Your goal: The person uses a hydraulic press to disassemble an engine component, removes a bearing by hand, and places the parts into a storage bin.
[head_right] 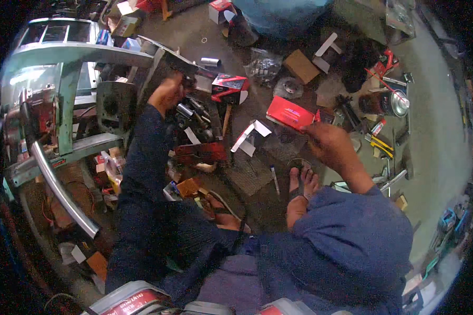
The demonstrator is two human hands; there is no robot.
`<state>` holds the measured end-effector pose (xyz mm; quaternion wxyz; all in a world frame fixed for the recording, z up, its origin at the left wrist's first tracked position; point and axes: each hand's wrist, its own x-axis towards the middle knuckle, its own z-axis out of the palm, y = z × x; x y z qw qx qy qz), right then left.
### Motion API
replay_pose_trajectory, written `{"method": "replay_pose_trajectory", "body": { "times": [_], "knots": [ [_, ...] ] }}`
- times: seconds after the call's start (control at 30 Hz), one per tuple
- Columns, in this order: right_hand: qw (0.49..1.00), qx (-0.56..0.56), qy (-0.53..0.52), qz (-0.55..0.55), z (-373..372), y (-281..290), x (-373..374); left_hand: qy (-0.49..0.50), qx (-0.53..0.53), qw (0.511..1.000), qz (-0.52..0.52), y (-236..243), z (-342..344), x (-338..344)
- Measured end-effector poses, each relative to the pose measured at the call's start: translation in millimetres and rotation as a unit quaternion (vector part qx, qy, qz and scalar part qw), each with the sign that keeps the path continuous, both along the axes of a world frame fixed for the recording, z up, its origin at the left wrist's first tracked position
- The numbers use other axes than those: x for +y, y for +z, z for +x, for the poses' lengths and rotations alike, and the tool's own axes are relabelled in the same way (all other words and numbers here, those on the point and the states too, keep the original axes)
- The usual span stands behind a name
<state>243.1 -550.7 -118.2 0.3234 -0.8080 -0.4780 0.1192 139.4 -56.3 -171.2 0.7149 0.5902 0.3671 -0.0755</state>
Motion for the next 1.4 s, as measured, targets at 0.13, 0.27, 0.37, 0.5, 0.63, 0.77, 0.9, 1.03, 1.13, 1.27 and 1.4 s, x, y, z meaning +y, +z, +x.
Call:
{"method": "replay_pose_trajectory", "body": {
  "times": [0.13, 0.27, 0.37, 0.5, 0.63, 0.77, 0.9, 1.03, 1.13, 1.27, 1.4],
  "knots": [
    [0.999, 0.030, 0.045, 0.002, -9.4, 10.2, 20.0, -0.384, 0.038, 0.883, 0.268, 76.6, -25.8, -27.8],
    [0.992, 0.065, 0.105, 0.023, -22.5, 13.6, 45.5, -0.396, 0.199, 0.874, 0.200, 133.9, -55.5, -54.4],
    [0.978, 0.068, 0.196, 0.001, -18.4, 23.2, 65.0, -0.394, 0.174, 0.892, 0.134, 168.5, -80.4, -73.9],
    [0.936, 0.005, 0.330, -0.123, 2.3, 90.0, 104.9, -0.239, 0.091, 0.967, -0.006, 203.5, -117.3, -110.5],
    [0.878, -0.100, 0.413, -0.222, 5.4, 139.6, 152.6, -0.002, -0.030, 0.987, -0.155, 233.2, -150.8, -166.7],
    [0.803, -0.155, 0.495, -0.294, 1.1, 137.8, 196.1, 0.196, -0.169, 0.925, -0.278, 238.0, -163.7, -203.7],
    [0.836, -0.076, 0.526, -0.137, -31.1, 76.8, 237.3, 0.231, -0.221, 0.884, -0.342, 242.3, -178.7, -195.2],
    [0.856, -0.068, 0.505, -0.082, -90.7, -57.8, 276.2, 0.311, -0.236, 0.865, -0.315, 246.7, -182.8, -184.5],
    [0.853, -0.182, 0.489, -0.017, -130.6, -125.3, 280.1, 0.338, -0.219, 0.854, -0.329, 256.1, -196.8, -176.1],
    [0.778, -0.466, 0.395, 0.147, -118.3, -161.1, 269.0, 0.296, -0.280, 0.808, -0.425, 239.0, -200.8, -162.8],
    [0.807, -0.450, 0.345, 0.163, -140.0, -146.1, 262.5, 0.287, -0.357, 0.785, -0.416, 247.0, -220.5, -159.2]
  ]
}}
